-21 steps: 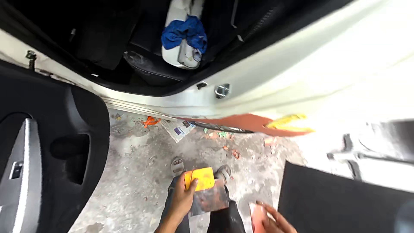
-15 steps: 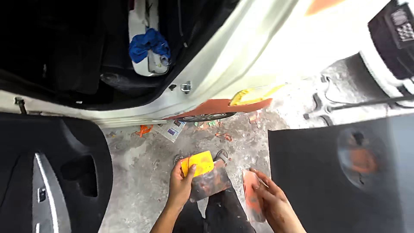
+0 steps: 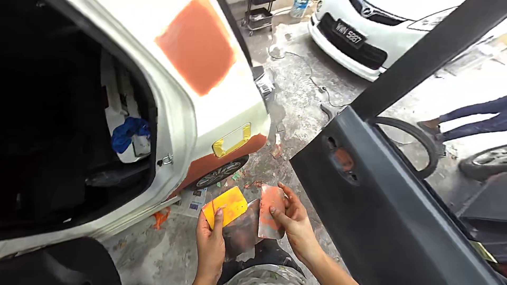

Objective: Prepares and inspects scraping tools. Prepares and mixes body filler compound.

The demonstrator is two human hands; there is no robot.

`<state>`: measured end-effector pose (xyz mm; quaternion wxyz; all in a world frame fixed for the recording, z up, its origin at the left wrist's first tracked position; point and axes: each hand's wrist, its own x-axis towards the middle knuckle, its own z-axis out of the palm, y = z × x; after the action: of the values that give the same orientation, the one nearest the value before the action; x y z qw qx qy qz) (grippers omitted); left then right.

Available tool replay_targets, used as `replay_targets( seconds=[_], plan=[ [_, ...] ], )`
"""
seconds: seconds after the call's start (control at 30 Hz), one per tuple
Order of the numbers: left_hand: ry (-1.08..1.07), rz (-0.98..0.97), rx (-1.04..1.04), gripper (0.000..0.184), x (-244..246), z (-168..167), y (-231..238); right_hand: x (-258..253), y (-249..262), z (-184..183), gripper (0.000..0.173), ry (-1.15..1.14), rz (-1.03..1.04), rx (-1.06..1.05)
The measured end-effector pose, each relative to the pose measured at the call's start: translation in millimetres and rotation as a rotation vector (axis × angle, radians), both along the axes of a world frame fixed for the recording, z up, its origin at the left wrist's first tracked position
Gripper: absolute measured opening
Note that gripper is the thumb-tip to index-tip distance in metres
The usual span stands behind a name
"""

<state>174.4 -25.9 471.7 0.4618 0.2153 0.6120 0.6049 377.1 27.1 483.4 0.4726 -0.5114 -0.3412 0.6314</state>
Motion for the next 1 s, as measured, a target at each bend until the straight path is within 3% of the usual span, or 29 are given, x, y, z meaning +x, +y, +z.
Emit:
replay_targets(
  seconds=[0.13,0.23,0.3,0.57,0.73,1.0],
  plan=[
    [0.071,0.021,0.040,0.038,37,18,30,31,17,0,0.068,0.037,-0.130,0.011],
    [0.100,-0.013,0.079,0.040,60,25,50,56,32,6,0.040,0.063,-0.197,-0.041],
    [0.107,-0.045,0.113,0.040,74,26,62,74,41,10,0.031,0.080,-0.187,-0.071],
    [0.029,-0.109,0.202,0.042,134,30,95,121,74,18,0.039,0.039,-0.116,-0.050],
    [0.004,-0.198,0.176,0.040,139,38,115,125,115,25,0.040,0.057,-0.081,-0.080],
    [0.096,-0.228,0.209,0.034,134,49,214,129,220,28,0.039,0.007,-0.105,0.015]
  ],
)
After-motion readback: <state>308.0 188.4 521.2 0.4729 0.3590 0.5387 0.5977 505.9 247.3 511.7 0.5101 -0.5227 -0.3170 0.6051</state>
